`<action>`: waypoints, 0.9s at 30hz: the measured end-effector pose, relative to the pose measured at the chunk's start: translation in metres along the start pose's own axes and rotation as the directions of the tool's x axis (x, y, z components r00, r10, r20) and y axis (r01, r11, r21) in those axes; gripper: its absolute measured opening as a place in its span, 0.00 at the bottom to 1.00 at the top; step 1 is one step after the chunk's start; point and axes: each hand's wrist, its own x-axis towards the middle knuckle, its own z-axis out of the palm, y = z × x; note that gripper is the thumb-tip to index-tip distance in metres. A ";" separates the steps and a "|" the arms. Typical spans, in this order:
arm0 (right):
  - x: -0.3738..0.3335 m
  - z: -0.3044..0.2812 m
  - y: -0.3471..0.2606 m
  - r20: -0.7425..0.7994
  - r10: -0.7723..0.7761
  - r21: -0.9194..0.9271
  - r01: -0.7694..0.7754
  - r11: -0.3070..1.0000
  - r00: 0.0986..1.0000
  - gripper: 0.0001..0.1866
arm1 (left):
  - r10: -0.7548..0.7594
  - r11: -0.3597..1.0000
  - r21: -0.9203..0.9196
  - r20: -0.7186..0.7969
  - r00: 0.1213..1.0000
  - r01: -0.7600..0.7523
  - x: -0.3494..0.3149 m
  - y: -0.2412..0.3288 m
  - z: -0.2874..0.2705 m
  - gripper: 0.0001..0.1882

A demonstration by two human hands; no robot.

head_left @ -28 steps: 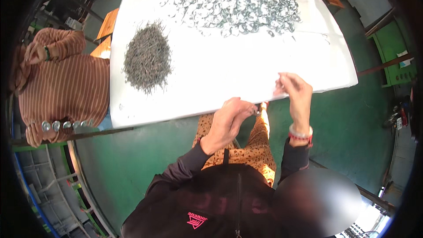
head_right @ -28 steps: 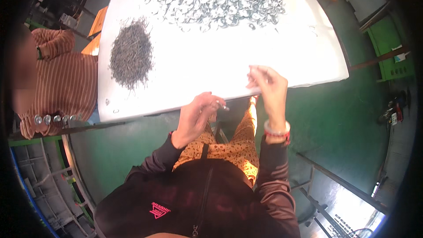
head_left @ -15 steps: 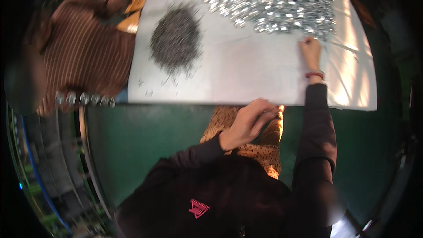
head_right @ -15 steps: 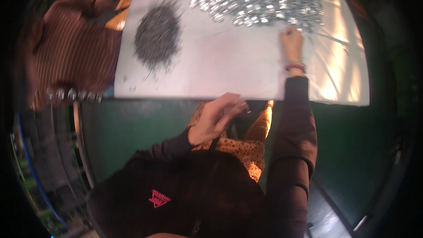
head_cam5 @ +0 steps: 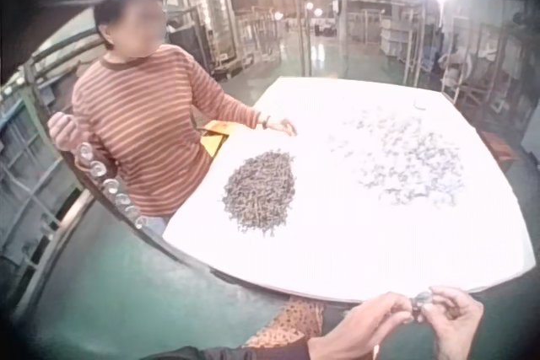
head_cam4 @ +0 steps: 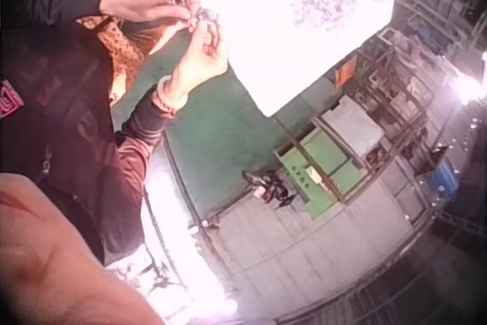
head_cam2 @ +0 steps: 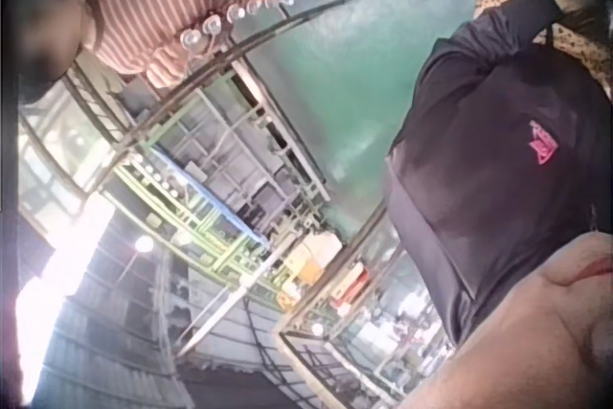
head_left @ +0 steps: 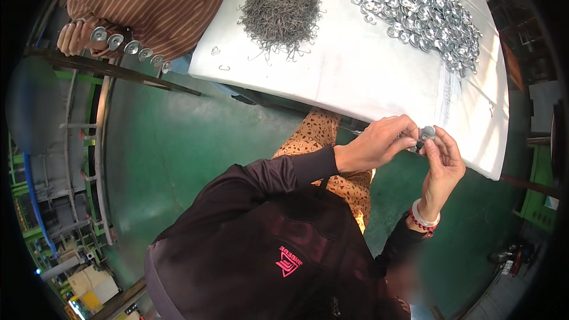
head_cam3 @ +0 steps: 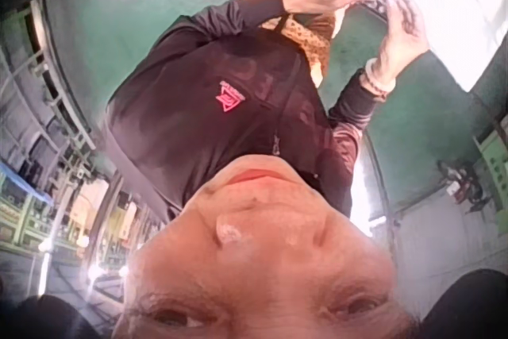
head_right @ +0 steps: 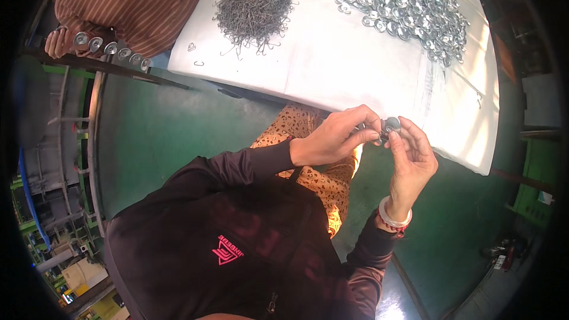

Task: The person repeatedly picks up small metal washers and wire hooks from a table, inserts the hooks through the washers, and places the assembled units onto a hanging rack. A coworker performs a similar task across the table.

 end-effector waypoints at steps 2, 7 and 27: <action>-0.002 0.002 0.000 -0.029 -0.036 0.034 0.037 0.999 0.999 0.14 | 0.080 0.994 0.072 -0.015 0.997 -0.079 0.002 0.002 0.000 0.06; -0.006 0.008 -0.001 -0.071 -0.029 0.156 0.040 0.987 0.997 0.13 | 0.128 0.975 0.189 -0.048 0.991 -0.117 -0.001 0.003 -0.004 0.07; -0.002 0.015 0.000 0.005 0.112 0.253 -0.110 0.961 0.994 0.10 | -0.041 0.171 0.985 0.012 0.999 -0.005 0.011 -0.120 -0.215 0.02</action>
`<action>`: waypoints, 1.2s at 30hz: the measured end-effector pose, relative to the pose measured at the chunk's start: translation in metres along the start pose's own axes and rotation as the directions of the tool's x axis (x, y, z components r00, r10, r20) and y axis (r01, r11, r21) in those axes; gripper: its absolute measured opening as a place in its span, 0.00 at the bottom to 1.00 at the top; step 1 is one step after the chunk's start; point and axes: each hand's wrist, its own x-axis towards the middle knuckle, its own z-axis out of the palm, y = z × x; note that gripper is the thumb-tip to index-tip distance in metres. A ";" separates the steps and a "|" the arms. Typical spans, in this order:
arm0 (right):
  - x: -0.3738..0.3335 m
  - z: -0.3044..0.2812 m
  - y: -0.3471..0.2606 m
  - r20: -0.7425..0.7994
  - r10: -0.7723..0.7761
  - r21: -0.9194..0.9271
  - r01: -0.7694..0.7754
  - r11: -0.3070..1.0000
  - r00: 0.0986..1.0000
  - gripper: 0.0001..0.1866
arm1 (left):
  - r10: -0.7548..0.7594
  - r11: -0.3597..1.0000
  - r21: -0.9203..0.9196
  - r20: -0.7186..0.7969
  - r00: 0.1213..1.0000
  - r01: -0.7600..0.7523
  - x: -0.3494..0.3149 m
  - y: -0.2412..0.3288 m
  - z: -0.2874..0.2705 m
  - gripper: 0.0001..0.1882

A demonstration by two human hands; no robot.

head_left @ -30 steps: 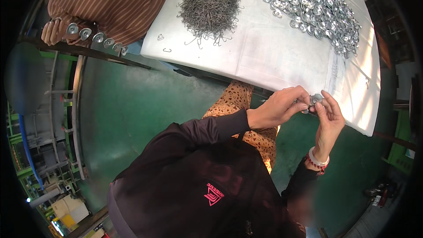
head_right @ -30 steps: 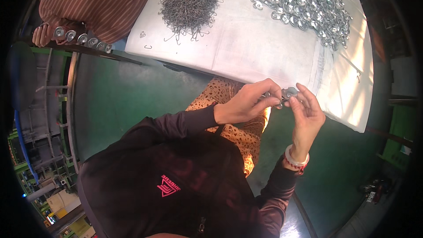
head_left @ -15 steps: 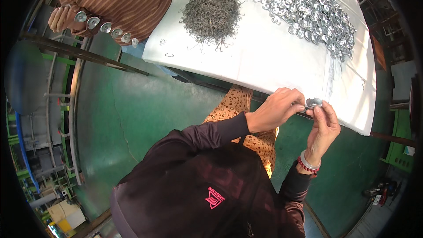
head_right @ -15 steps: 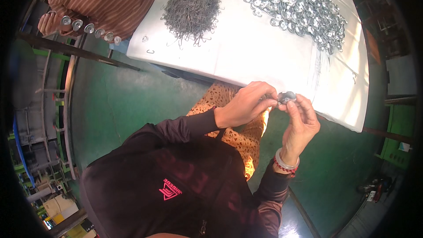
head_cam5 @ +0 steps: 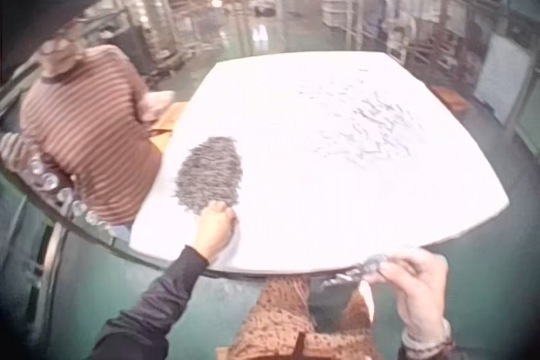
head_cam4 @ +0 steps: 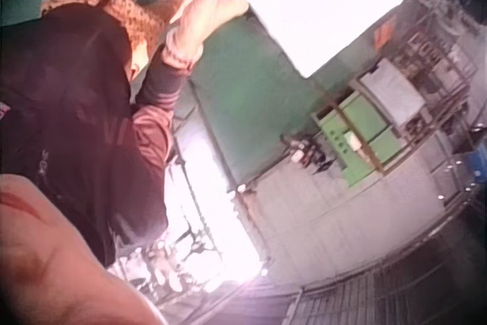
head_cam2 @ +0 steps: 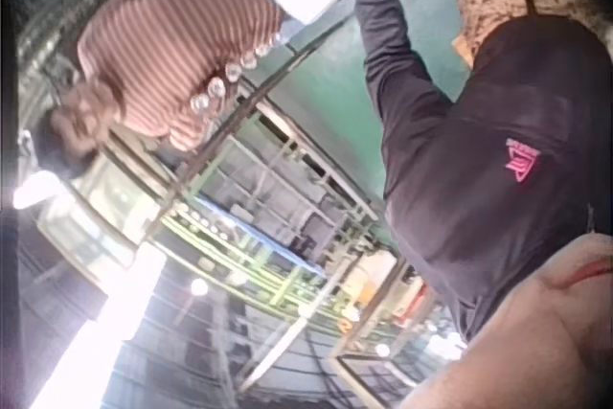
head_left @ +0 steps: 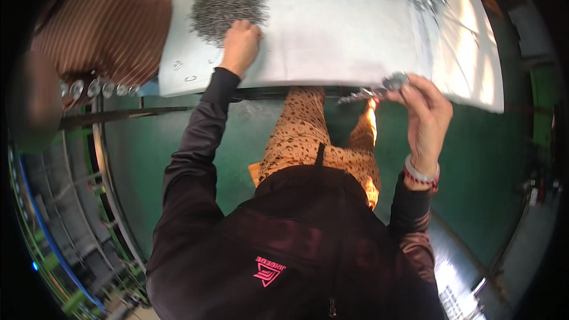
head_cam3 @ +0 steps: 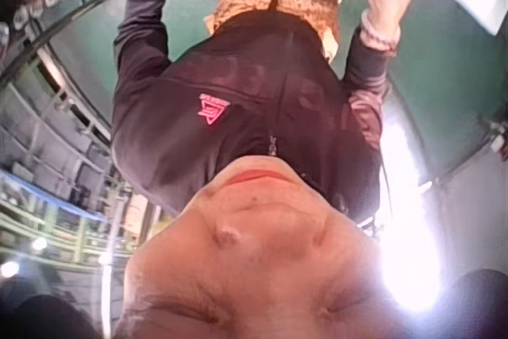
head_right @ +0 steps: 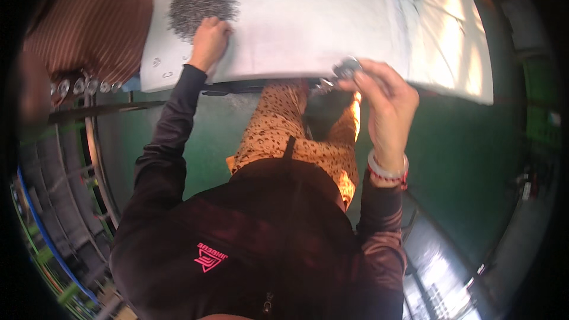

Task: The person repeatedly picks up small metal washers and wire hooks from a table, inserts the hooks through the washers, and places the assembled units onto a hanging rack. A coworker performs a similar task across the table.

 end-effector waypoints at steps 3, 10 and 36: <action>0.005 0.000 -0.004 -0.030 -0.008 0.044 0.009 0.999 1.000 0.10 | 0.043 0.998 -0.049 0.021 0.999 -0.042 0.005 0.007 -0.008 0.03; 0.009 -0.019 -0.002 -0.006 -0.131 0.048 0.131 0.990 0.991 0.10 | -0.118 0.892 -0.443 -0.042 0.992 0.088 0.039 0.047 -0.048 0.06; 0.001 -0.023 0.020 -0.058 -0.001 0.061 0.005 0.998 0.998 0.09 | 0.277 0.898 -0.391 0.146 0.950 -0.202 0.099 0.091 0.023 0.07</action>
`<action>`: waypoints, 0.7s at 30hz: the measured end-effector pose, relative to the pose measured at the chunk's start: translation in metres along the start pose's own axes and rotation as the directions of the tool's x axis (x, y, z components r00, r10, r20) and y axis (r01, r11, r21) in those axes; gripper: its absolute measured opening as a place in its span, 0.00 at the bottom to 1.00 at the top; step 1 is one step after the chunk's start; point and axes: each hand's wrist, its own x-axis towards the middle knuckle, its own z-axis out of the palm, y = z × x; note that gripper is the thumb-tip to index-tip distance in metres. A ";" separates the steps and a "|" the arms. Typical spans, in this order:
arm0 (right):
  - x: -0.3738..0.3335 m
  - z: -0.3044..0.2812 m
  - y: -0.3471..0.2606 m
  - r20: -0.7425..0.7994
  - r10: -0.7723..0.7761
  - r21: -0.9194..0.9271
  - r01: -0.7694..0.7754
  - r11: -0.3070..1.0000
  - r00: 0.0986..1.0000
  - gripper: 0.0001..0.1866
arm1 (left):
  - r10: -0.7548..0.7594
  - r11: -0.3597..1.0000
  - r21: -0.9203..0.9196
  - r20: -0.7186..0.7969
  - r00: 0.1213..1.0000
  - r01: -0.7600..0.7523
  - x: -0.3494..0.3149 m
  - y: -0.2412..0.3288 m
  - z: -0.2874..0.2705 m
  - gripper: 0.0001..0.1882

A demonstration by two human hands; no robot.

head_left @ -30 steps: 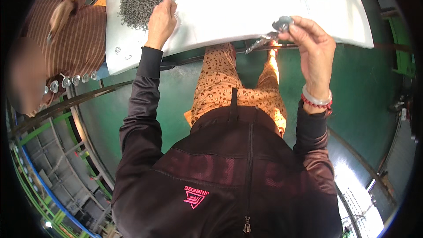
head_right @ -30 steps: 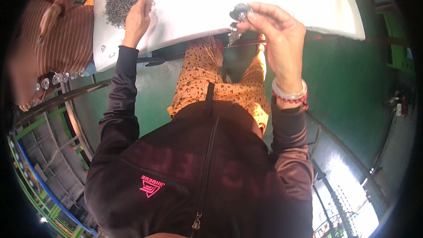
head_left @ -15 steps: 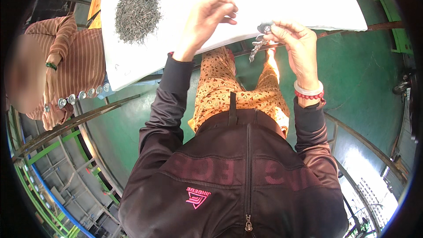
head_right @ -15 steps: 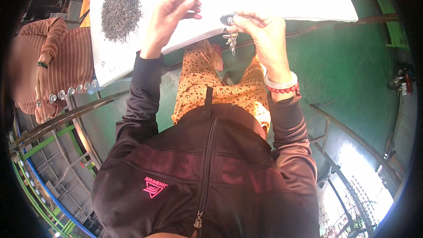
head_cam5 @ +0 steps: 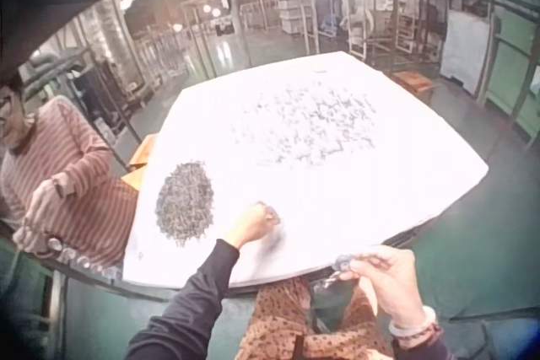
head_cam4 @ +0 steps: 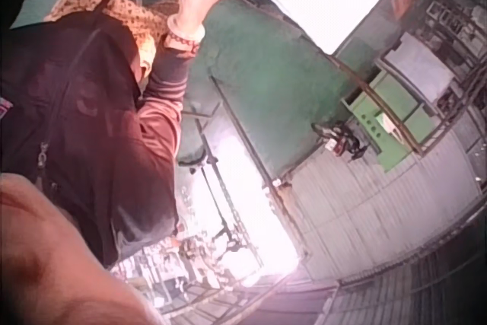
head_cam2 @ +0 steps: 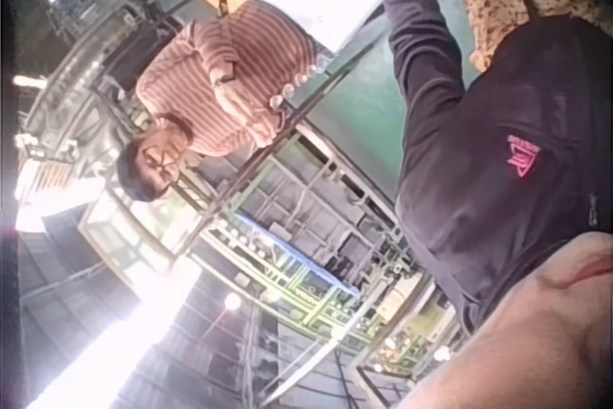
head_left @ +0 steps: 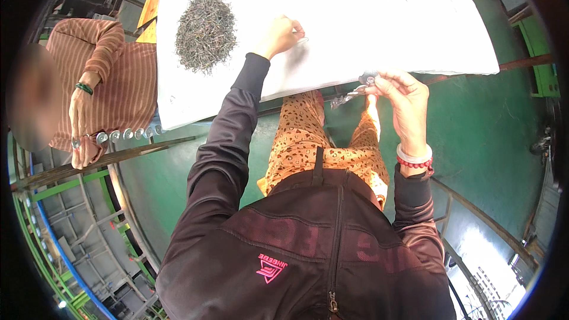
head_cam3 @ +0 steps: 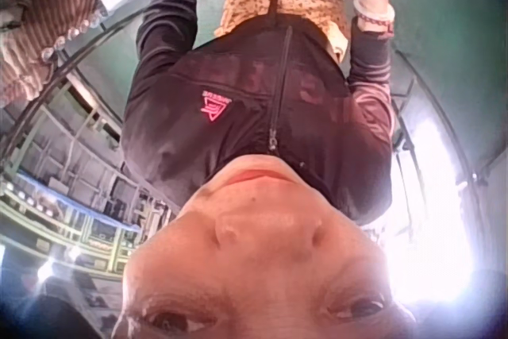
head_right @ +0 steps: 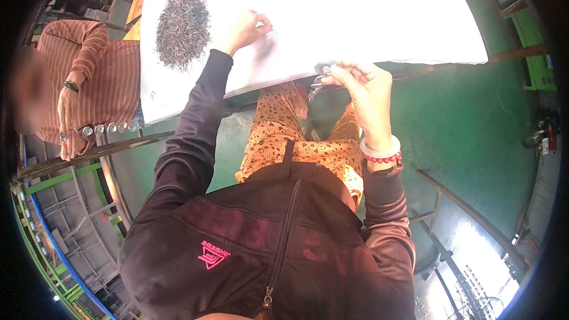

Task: The person repeatedly picks up small metal washers and wire hooks from a table, inserts the hooks through the washers, and places the assembled units onto a hanging rack. A coworker performs a similar task across the table.

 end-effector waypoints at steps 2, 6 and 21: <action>-0.001 -0.001 -0.002 0.000 -0.019 -0.014 0.019 1.000 1.000 0.09 | -0.049 0.999 -0.003 0.052 0.997 0.050 0.002 -0.003 -0.014 0.07; -0.002 0.001 -0.006 -0.013 -0.020 -0.012 0.020 1.000 1.000 0.09 | -0.280 0.925 -0.214 0.179 0.943 0.315 0.004 0.030 -0.043 0.07; -0.006 -0.001 0.001 -0.052 -0.010 0.050 0.013 0.999 0.999 0.14 | 0.127 0.440 -0.866 0.320 0.939 0.236 -0.028 0.154 -0.055 0.07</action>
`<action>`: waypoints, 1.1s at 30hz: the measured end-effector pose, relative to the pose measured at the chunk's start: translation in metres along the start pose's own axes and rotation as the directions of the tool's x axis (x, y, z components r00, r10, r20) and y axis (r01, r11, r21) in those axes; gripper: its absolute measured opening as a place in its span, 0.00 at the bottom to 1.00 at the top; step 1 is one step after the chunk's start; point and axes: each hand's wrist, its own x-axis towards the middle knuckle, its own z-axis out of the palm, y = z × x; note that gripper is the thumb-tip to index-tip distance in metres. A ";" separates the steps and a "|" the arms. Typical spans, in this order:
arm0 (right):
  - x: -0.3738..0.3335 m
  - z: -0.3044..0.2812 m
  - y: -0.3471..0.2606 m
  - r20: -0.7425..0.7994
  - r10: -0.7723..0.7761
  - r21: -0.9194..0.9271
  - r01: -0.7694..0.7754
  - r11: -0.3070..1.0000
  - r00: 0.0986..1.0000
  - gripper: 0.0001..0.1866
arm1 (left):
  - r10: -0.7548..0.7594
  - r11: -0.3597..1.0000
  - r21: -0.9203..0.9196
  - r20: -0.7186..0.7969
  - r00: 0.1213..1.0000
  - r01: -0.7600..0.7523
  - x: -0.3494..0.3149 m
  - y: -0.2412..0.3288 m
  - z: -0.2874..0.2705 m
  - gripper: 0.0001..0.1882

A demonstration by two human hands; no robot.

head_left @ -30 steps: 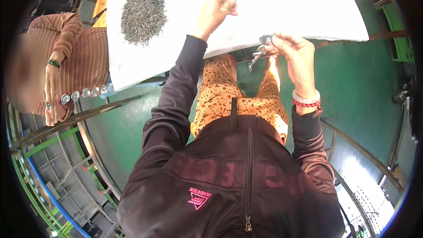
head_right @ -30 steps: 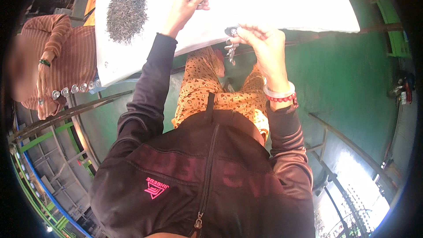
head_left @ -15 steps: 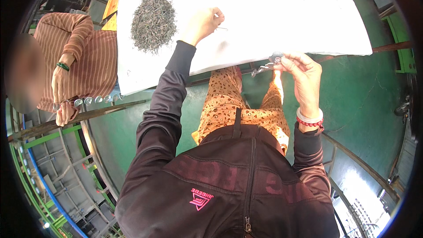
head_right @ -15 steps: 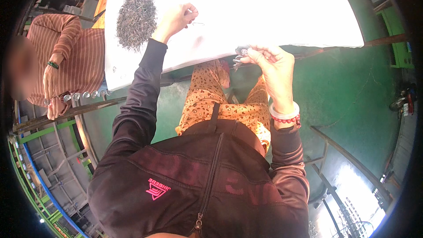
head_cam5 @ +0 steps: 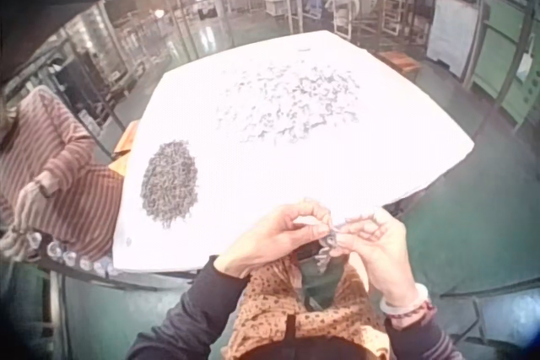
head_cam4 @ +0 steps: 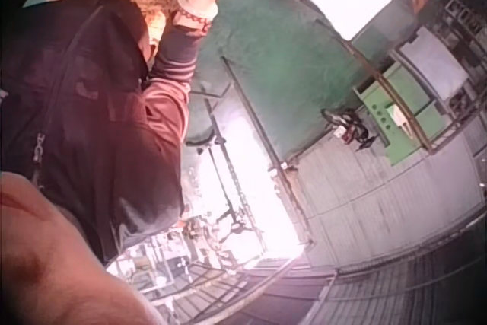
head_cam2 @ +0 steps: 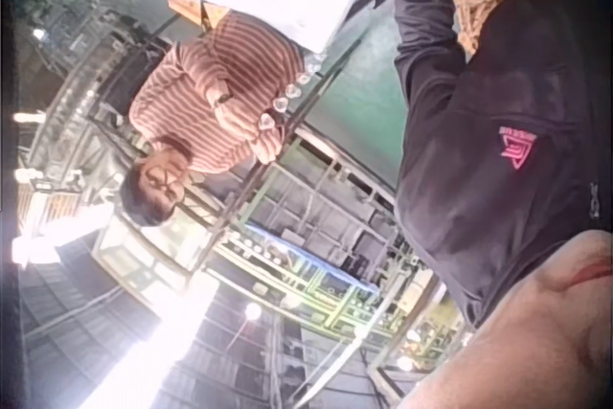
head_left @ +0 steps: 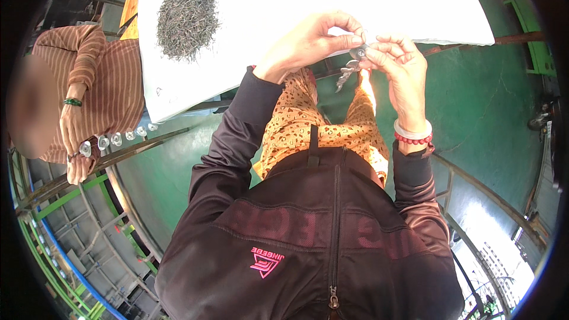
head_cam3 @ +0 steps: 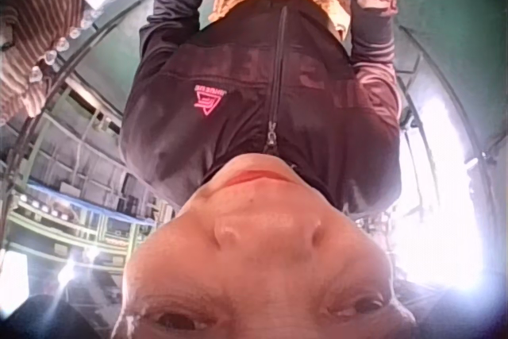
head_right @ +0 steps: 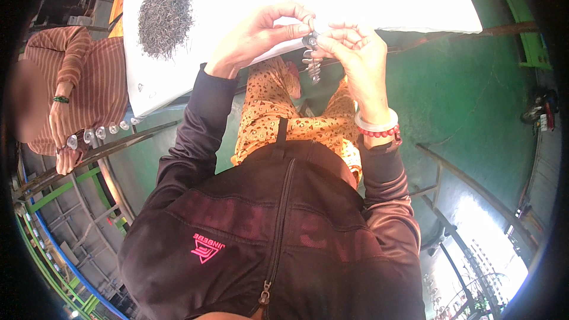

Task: The person repeatedly picks up small metal washers and wire hooks from a table, inserts the hooks through the washers, and places the assembled units onto a hanging rack. A coworker performs a similar task across the table.

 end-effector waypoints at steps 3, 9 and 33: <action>-0.002 0.007 -0.002 -0.008 -0.025 -0.047 0.024 0.999 1.000 0.12 | 0.111 0.912 0.397 0.010 0.994 -0.106 0.000 0.000 -0.006 0.08; 0.002 0.008 -0.009 0.050 -0.019 -0.094 0.024 0.995 0.999 0.07 | 0.181 0.951 0.284 -0.204 0.962 -0.119 -0.017 0.005 0.021 0.07; 0.203 -0.056 0.019 0.092 0.010 -0.119 0.001 0.993 0.996 0.15 | 0.117 0.989 0.135 -0.465 0.877 -0.061 -0.025 -0.007 0.047 0.05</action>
